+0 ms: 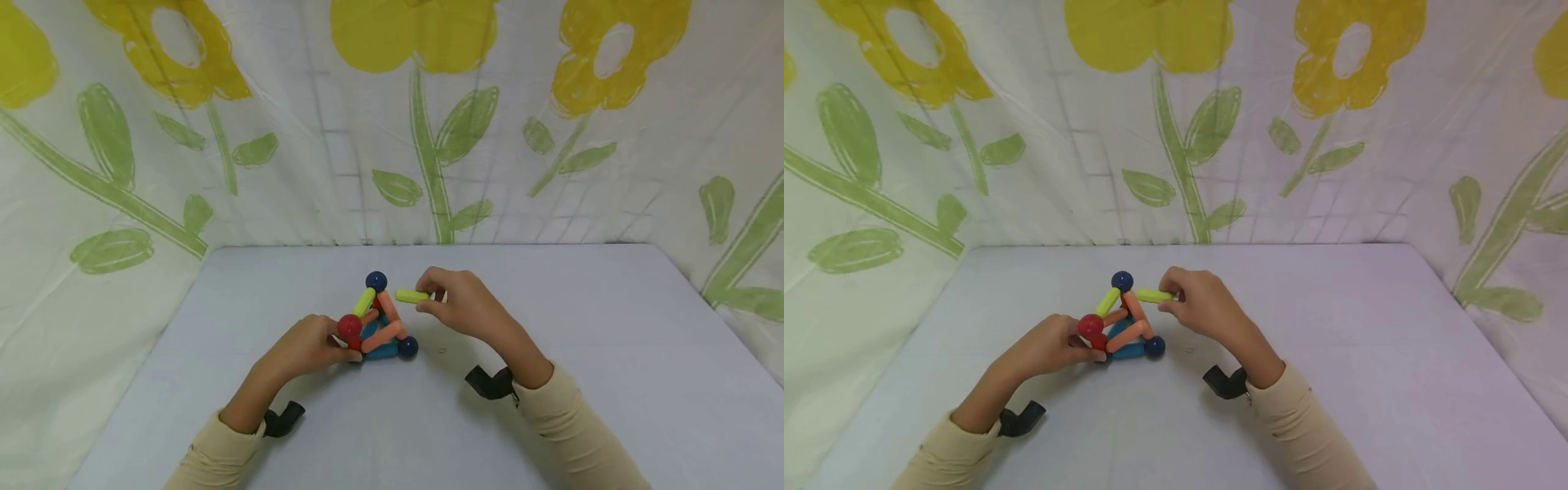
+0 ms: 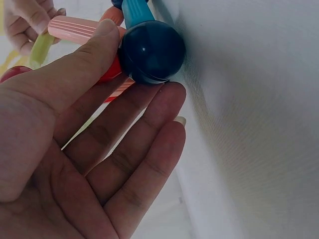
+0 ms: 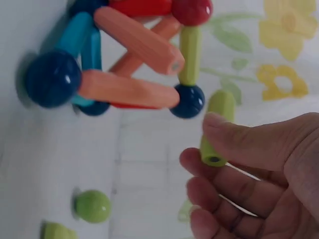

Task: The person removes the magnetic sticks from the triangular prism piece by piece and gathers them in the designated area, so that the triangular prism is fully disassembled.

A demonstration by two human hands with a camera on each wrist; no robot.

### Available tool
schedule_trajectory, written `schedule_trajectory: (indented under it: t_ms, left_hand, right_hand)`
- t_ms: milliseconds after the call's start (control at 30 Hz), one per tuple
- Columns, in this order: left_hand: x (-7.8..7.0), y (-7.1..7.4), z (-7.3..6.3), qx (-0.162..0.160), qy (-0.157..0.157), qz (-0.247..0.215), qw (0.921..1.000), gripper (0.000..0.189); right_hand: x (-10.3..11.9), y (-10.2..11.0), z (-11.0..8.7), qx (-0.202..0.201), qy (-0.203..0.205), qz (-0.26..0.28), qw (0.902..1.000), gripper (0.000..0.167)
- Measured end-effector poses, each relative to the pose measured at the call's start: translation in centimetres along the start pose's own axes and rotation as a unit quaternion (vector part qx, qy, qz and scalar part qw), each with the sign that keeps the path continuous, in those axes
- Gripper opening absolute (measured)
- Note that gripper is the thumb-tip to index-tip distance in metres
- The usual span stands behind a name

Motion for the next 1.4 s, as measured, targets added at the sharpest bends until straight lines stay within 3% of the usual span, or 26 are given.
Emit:
schedule_trajectory:
  t_ms: [167,267,433,533,667,867,1233,1400]
  left_hand:
    - [0.1,0.0,-0.1,-0.002,0.009,0.000,1.0000,0.021]
    - [0.2,-0.1,-0.1,-0.004,0.014,0.000,0.9999,0.022]
    - [0.3,-0.1,-0.1,-0.006,0.020,0.003,0.9998,0.022]
    - [0.3,-0.1,-0.2,-0.007,0.021,0.003,0.9997,0.022]
    - [0.2,-0.1,-0.1,-0.005,0.018,0.002,0.9998,0.023]
    - [0.0,-0.1,-0.1,-0.002,0.011,0.007,0.9999,0.022]
    - [0.1,-0.1,0.0,-0.002,0.016,0.005,0.9999,0.023]
    - [0.0,0.0,0.0,-0.001,0.018,0.003,0.9998,0.022]
  right_hand:
    - [-1.9,0.7,-0.1,0.041,-0.008,-0.021,0.9989,0.017]
    - [-3.3,0.6,-0.3,0.094,-0.023,-0.049,0.9941,0.017]
    - [-5.1,-0.3,-1.0,0.194,-0.068,-0.115,0.9717,0.020]
    - [-5.6,-1.0,-1.2,0.225,-0.084,-0.146,0.9596,0.024]
    - [-5.9,-1.6,-1.2,0.238,-0.098,-0.160,0.9529,0.027]
    - [-6.4,-2.2,-1.0,0.238,-0.107,-0.169,0.9504,0.026]
    - [-6.9,-2.3,-0.6,0.205,-0.077,-0.143,0.9652,0.020]
    - [-6.8,-2.1,-0.4,0.194,-0.079,-0.147,0.9665,0.016]
Point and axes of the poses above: each hand's wrist, its own z-axis towards the middle knuckle, its own y-axis out of the back of the hand, x = y × z, the point moved 4 cm from there along z, towards the middle knuckle, and after that the axes turned 15 degrees about -z, right-handed, at the moved point
